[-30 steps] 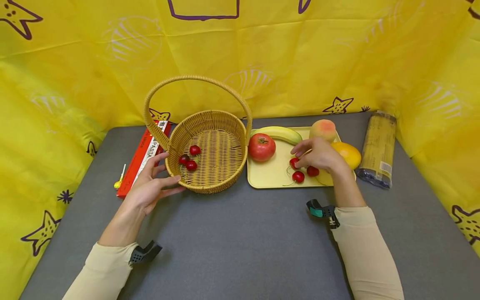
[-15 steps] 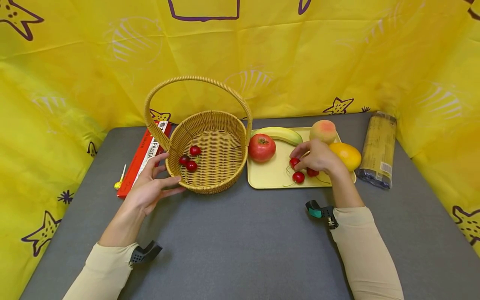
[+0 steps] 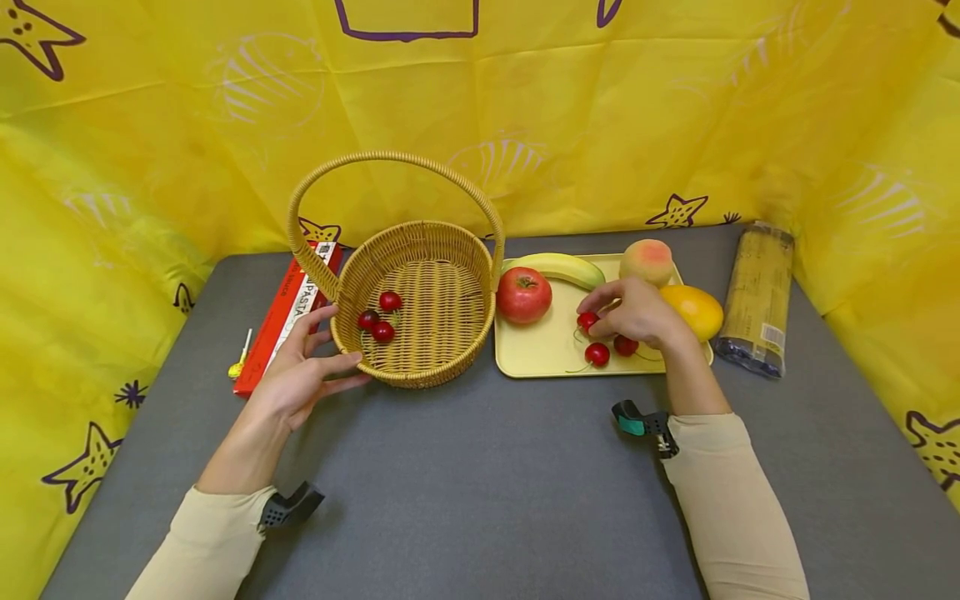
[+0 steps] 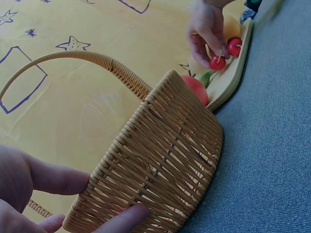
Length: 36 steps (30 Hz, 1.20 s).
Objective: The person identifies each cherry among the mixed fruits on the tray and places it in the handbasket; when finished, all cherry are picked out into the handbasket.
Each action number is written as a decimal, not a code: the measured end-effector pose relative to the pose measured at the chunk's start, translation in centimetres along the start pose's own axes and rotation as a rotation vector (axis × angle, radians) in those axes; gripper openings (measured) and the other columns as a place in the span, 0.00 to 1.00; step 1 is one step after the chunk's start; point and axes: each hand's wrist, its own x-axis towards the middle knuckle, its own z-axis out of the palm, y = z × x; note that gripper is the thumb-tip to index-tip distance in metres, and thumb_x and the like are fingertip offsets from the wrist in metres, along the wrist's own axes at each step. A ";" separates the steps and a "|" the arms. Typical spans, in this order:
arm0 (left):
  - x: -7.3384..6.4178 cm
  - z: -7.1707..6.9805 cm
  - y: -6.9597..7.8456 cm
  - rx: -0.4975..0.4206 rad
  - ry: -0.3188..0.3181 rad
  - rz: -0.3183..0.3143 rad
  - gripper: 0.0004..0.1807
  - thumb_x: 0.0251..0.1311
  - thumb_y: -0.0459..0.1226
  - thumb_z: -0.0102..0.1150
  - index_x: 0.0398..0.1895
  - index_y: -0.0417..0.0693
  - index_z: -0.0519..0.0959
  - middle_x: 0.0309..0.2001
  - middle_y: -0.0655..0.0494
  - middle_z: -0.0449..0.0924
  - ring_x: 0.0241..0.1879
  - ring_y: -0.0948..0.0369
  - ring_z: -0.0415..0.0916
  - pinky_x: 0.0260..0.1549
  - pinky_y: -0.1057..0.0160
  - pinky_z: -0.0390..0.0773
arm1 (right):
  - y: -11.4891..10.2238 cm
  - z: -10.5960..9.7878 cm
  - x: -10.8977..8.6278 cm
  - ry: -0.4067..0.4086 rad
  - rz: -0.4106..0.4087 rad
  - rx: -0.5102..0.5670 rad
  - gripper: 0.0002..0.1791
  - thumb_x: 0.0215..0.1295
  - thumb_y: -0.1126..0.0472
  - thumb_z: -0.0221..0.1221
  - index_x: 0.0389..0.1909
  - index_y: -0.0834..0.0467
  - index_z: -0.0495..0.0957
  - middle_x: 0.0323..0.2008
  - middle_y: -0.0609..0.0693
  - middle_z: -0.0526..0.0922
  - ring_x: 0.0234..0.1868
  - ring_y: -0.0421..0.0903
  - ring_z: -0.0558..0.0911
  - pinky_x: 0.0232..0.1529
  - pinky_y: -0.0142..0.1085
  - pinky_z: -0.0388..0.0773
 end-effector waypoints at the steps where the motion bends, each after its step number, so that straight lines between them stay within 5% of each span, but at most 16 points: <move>1: 0.0 0.0 0.0 0.000 0.001 -0.001 0.47 0.68 0.24 0.60 0.83 0.57 0.49 0.75 0.39 0.52 0.57 0.42 0.80 0.49 0.48 0.88 | -0.1 0.0 0.0 -0.004 0.002 0.007 0.20 0.59 0.68 0.73 0.53 0.66 0.84 0.47 0.62 0.86 0.39 0.47 0.83 0.37 0.36 0.87; 17: -0.1 0.0 -0.1 -0.001 -0.002 0.009 0.47 0.67 0.24 0.61 0.83 0.56 0.50 0.75 0.39 0.51 0.54 0.44 0.83 0.47 0.49 0.89 | -0.5 -0.1 -0.4 -0.004 -0.005 0.037 0.20 0.60 0.70 0.71 0.54 0.66 0.84 0.48 0.62 0.87 0.43 0.46 0.84 0.44 0.34 0.88; 36: 0.1 0.0 -0.1 -0.002 -0.002 0.015 0.47 0.67 0.23 0.60 0.83 0.56 0.49 0.75 0.38 0.52 0.55 0.44 0.81 0.47 0.50 0.89 | -1.1 -0.8 -1.0 -0.049 -0.087 0.071 0.22 0.64 0.59 0.73 0.58 0.58 0.85 0.51 0.55 0.88 0.48 0.46 0.84 0.49 0.39 0.85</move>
